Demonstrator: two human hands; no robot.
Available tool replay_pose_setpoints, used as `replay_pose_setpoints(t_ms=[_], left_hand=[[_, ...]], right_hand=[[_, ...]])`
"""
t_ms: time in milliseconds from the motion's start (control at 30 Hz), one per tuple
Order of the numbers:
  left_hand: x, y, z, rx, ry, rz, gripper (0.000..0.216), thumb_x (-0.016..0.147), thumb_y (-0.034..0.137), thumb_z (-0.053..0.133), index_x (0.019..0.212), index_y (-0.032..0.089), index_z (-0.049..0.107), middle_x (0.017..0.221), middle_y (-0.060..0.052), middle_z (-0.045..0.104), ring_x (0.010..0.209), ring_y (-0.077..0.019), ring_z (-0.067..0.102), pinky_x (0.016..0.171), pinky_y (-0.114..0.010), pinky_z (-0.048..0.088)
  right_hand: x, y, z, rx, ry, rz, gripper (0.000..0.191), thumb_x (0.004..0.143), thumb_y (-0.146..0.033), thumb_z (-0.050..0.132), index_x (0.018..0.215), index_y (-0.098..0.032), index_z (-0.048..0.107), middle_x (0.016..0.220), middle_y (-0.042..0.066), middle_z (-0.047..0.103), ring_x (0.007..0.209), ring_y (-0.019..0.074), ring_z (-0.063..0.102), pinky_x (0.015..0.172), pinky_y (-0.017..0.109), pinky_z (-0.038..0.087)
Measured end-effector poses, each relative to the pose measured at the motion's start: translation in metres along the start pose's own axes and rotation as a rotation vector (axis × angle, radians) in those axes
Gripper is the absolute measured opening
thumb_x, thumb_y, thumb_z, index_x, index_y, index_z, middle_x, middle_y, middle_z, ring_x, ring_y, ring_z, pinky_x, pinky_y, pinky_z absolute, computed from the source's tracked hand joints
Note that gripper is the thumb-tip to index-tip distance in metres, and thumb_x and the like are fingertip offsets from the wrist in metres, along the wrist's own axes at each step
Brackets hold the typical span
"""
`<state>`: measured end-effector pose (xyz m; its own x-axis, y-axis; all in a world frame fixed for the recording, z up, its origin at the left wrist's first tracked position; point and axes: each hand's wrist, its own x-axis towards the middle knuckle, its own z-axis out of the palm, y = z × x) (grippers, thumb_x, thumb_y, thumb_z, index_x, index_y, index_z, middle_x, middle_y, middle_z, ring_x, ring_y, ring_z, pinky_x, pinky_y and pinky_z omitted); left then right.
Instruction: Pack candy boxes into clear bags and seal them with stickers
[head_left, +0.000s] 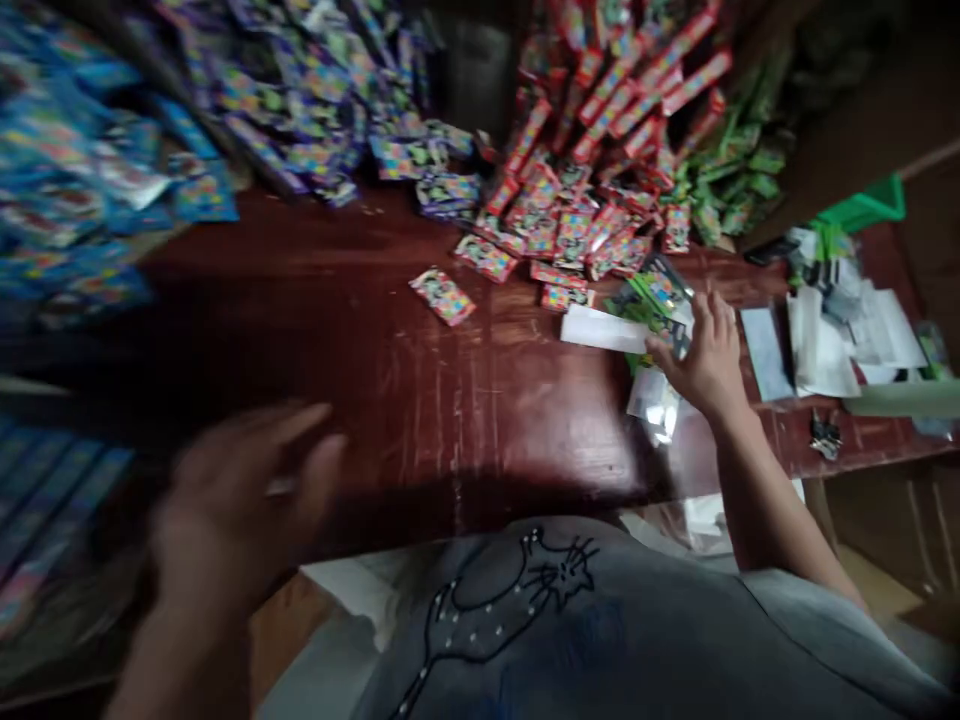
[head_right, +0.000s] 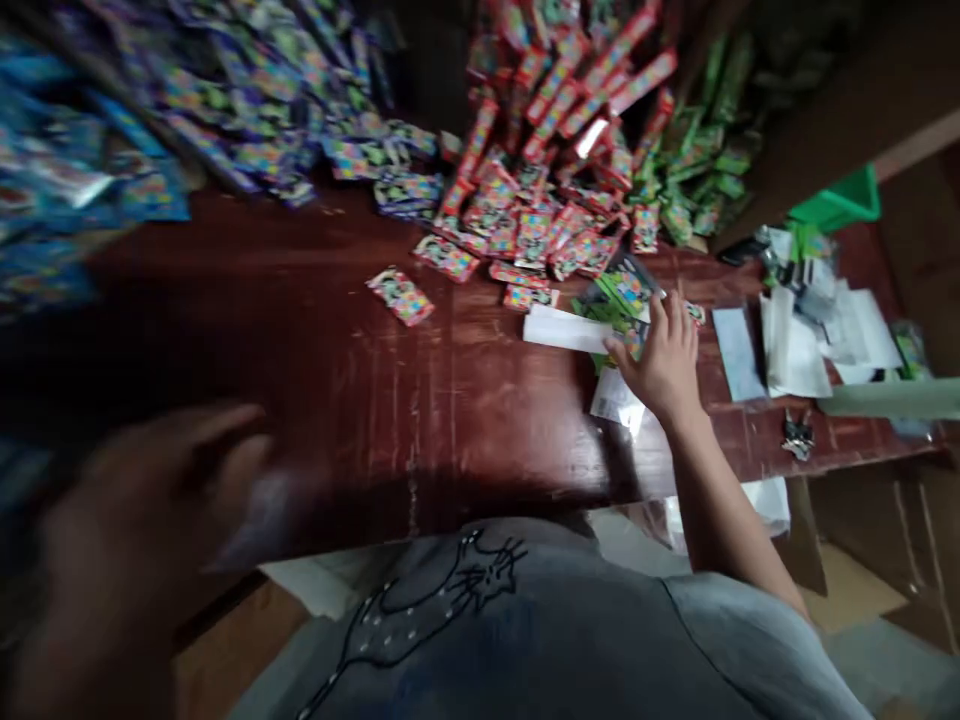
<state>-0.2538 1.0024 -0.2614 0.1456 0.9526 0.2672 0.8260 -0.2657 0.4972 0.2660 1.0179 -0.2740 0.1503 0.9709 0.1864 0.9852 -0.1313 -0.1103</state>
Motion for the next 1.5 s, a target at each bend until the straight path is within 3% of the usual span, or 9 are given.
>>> replay_pose_setpoints(t_ms=[133,267,400,500,667,800,1100,1300,1500], left_hand=[[0.034,0.105,0.096,-0.399,-0.331,0.113,0.022,0.101,0.039,0.065,0.116,0.029,0.077,0.115,-0.004,0.082,0.107,-0.0252,0.077,0.103,-0.046,0.062],[0.047,0.199,0.176,-0.924,-0.699,-0.221,0.040,0.098,0.038,0.069,0.132,0.017,0.066,0.138,-0.017,0.073,0.122,-0.0248,0.074,0.105,-0.040,0.062],[0.043,0.254,0.216,-1.042,-0.831,-0.482,0.063,0.094,0.033,0.075,0.150,0.015,0.051,0.162,-0.023,0.053,0.129,-0.0255,0.069,0.107,-0.040,0.060],[0.037,0.270,0.228,-0.940,-0.896,-0.405,0.075,0.087,0.035,0.085,0.151,0.014,0.051,0.136,-0.018,0.070,0.103,-0.0222,0.073,0.095,-0.040,0.062],[0.036,0.272,0.225,-0.788,-0.902,0.116,0.025,0.100,0.028,0.064,0.119,0.016,0.073,0.115,-0.012,0.077,0.108,-0.0249,0.072,0.103,-0.043,0.059],[0.041,0.259,0.190,-0.727,-0.903,0.312,0.033,0.105,0.030,0.052,0.125,0.017,0.075,0.124,-0.012,0.079,0.114,-0.0238,0.075,0.105,-0.038,0.058],[0.032,0.190,0.118,-0.502,-0.651,0.052,0.038,0.103,0.044,0.054,0.114,0.018,0.080,0.092,-0.005,0.083,0.074,-0.0186,0.072,0.070,-0.028,0.056],[0.016,0.145,0.098,-0.796,-0.826,-0.151,0.053,0.081,0.039,0.086,0.128,0.018,0.074,0.117,-0.010,0.082,0.104,-0.0257,0.079,0.090,-0.037,0.064],[-0.010,0.130,0.101,-0.937,-0.209,-0.529,0.039,0.082,0.048,0.086,0.101,0.014,0.079,0.100,-0.008,0.083,0.083,-0.0193,0.075,0.075,-0.028,0.059]], right_hand=[[-0.070,0.064,0.004,-0.022,-0.216,0.047,0.103,0.097,-0.084,0.044,0.172,-0.015,0.027,0.181,0.025,0.016,0.169,0.0474,0.016,0.127,0.080,0.022],[-0.117,0.053,0.015,0.026,-0.333,-0.251,0.117,0.088,-0.095,0.045,0.175,-0.021,0.020,0.180,0.019,0.023,0.168,0.0429,0.022,0.133,0.075,0.009],[-0.169,0.035,0.023,0.080,-0.204,-0.227,0.099,0.096,-0.077,0.059,0.172,-0.020,0.030,0.173,0.019,0.040,0.160,0.0406,0.042,0.133,0.071,0.023],[-0.201,0.029,0.027,0.120,-0.019,-0.204,0.058,0.104,-0.040,0.067,0.157,-0.020,0.054,0.158,0.016,0.062,0.148,0.0340,0.059,0.128,0.061,0.041],[-0.203,0.023,0.017,0.370,0.077,-0.334,0.052,0.104,-0.025,0.067,0.154,-0.021,0.056,0.145,0.014,0.072,0.137,0.0263,0.069,0.123,0.055,0.051],[-0.159,0.016,0.002,0.480,0.263,-0.174,0.070,0.102,-0.023,0.068,0.166,-0.024,0.041,0.146,0.018,0.067,0.136,0.0279,0.067,0.112,0.049,0.061],[-0.063,-0.052,-0.027,0.479,-0.081,-0.416,0.030,0.109,-0.045,0.056,0.107,-0.020,0.074,0.102,0.010,0.078,0.098,0.0257,0.074,0.094,0.045,0.058],[-0.015,-0.072,-0.057,0.674,-0.669,-0.879,0.015,0.103,-0.038,0.069,0.108,-0.026,0.076,0.129,0.002,0.079,0.130,0.0235,0.071,0.132,0.058,0.026],[-0.029,-0.126,-0.015,0.952,-0.338,-0.393,0.040,0.104,-0.057,0.059,0.123,-0.024,0.070,0.135,0.014,0.076,0.133,0.0284,0.069,0.123,0.054,0.045]])
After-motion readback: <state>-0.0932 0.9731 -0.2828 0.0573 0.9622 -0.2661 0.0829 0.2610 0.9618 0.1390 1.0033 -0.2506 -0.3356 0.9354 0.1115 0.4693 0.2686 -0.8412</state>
